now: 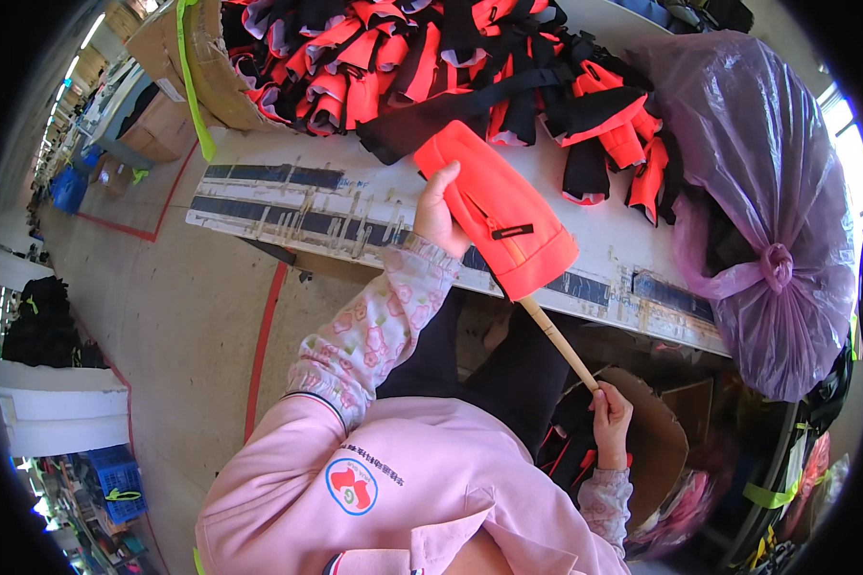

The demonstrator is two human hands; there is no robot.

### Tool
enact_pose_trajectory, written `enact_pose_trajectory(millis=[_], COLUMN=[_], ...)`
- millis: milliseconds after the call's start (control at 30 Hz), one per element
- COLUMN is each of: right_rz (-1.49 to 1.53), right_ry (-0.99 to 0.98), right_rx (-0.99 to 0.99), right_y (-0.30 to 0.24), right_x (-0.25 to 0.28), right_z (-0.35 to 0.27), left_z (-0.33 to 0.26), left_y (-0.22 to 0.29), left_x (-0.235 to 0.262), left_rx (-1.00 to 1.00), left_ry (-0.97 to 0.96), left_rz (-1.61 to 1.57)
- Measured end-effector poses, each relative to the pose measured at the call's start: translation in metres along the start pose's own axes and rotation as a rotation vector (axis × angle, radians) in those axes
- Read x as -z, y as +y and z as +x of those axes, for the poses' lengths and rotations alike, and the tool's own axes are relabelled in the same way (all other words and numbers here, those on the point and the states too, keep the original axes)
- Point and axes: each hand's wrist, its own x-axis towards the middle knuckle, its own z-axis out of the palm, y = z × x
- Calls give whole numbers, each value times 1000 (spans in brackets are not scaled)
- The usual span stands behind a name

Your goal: The worker is using a wooden stick tool to turn black and orange fabric pieces inside out as part of a life jacket manufacturing process.

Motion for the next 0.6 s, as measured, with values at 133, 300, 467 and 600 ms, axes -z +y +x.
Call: enact_pose_trajectory(millis=[133,300,467,600], right_rz=[-22,94,130,247], right_ry=[7,-25,17,-35], right_rx=[35,13,114,86], right_y=[-12,-30,-58,-61], right_x=[-11,-44,-72,-82], right_z=[10,18,41,43], left_z=[-12,-32,-54,-54], left_y=[-18,-45,-66,-58], left_x=[-1,-5,-14,-16], left_rx=[27,-63,-208,-230], left_ry=[39,65,92,84], left_rz=[94,293,447,447])
